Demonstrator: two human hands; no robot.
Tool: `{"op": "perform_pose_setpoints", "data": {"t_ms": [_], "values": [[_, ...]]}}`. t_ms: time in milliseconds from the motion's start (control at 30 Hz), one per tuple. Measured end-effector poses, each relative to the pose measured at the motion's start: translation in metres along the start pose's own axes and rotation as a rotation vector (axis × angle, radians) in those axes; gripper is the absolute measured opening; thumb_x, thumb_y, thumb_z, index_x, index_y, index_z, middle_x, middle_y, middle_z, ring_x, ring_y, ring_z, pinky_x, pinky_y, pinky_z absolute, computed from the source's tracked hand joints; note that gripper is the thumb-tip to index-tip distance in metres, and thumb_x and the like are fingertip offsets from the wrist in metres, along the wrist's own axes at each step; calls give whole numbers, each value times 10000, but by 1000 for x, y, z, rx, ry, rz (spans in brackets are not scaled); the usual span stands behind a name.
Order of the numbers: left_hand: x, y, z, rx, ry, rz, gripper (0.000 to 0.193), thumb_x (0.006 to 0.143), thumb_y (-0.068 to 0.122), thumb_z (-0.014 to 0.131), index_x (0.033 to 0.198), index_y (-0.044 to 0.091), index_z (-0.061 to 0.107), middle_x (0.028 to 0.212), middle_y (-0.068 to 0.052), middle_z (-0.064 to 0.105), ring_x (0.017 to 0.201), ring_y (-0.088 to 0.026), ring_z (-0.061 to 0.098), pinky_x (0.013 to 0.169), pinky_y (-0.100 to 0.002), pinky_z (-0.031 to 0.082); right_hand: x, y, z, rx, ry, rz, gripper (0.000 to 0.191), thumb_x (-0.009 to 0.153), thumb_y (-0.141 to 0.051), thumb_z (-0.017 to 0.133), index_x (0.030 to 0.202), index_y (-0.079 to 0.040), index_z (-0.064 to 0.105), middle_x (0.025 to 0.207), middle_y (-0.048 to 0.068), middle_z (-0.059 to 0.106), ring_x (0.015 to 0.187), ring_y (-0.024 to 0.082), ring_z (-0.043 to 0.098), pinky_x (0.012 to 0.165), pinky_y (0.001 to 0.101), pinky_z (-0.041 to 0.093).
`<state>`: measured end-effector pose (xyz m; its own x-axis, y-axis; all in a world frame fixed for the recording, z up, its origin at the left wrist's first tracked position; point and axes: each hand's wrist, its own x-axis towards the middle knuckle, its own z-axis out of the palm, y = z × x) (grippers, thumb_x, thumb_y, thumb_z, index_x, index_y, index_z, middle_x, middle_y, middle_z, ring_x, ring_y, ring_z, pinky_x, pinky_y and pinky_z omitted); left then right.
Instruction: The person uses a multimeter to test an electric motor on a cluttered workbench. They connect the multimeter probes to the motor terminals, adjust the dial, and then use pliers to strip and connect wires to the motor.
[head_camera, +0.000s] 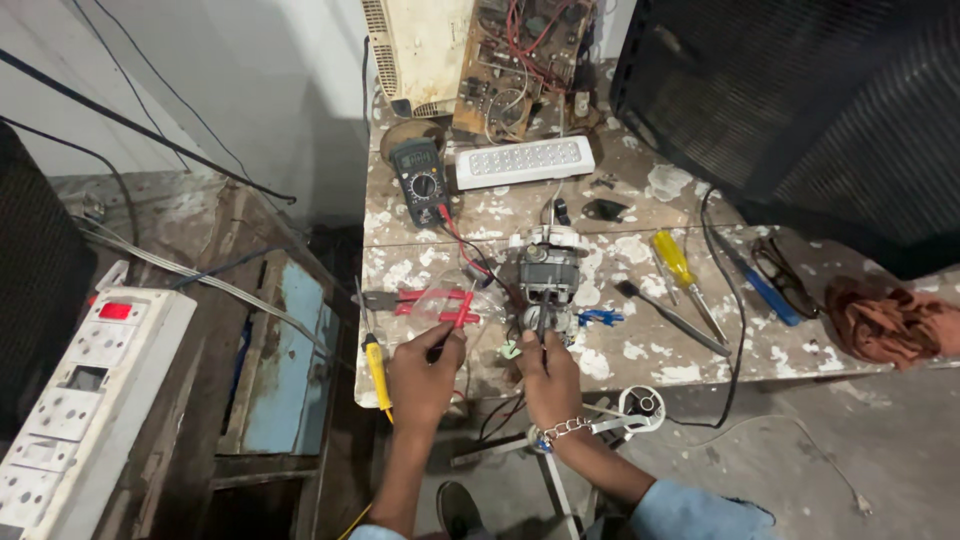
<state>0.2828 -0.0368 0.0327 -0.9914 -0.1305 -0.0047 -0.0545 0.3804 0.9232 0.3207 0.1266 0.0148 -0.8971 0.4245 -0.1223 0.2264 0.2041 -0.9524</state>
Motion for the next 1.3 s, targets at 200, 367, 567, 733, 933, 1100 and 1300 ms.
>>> {"op": "perform_pose_setpoints", "data": {"t_ms": [200,367,567,733,933,1100,1300], "values": [[-9,6,5,-395,-31,-124,329,936,229,687,1095,-42,785,616,43,574,562,-41,460,504,-250,368,-4,-21,-12,27,-137,-141,341,1036,-289,518,972,-8,698,645,76,685,584,155,659,574,302,515],[-24,21,19,-516,-71,-171,353,940,255,704,1171,0,781,624,33,529,557,-56,422,485,-253,335,-8,-33,-1,111,-236,-221,289,1027,-243,552,1027,5,701,662,75,678,587,142,655,572,308,532],[-22,26,28,-694,-78,-191,350,958,234,681,1184,-20,761,715,26,627,625,-51,501,544,-248,411,-8,-41,12,-116,-172,-273,266,995,-201,545,1130,-42,711,681,144,694,577,232,681,556,363,530],[-17,23,29,-851,-98,-235,346,1001,222,673,1089,-104,751,774,10,650,692,-63,537,622,-248,445,2,-38,14,-244,-50,-759,232,987,-138,569,1133,-3,688,850,222,701,736,382,681,630,409,519],[-8,30,19,-614,30,-206,343,944,234,681,1188,12,772,720,-17,701,619,-70,553,568,-264,455,11,-56,10,-78,-216,-308,242,1003,-232,604,1069,-22,705,667,109,699,576,173,694,535,350,534],[2,36,4,-287,177,-49,358,964,244,688,1212,-4,765,632,-74,634,516,-62,474,473,-291,400,19,-75,4,-127,-185,-409,383,968,-206,619,1333,-97,663,608,93,656,525,136,591,519,321,499],[9,49,1,-326,187,-75,346,928,213,693,1187,-12,736,707,-49,716,435,-79,457,406,-303,384,26,-76,11,-230,-200,-488,316,963,-226,674,1224,-52,710,640,123,678,526,168,632,550,335,501]]}}
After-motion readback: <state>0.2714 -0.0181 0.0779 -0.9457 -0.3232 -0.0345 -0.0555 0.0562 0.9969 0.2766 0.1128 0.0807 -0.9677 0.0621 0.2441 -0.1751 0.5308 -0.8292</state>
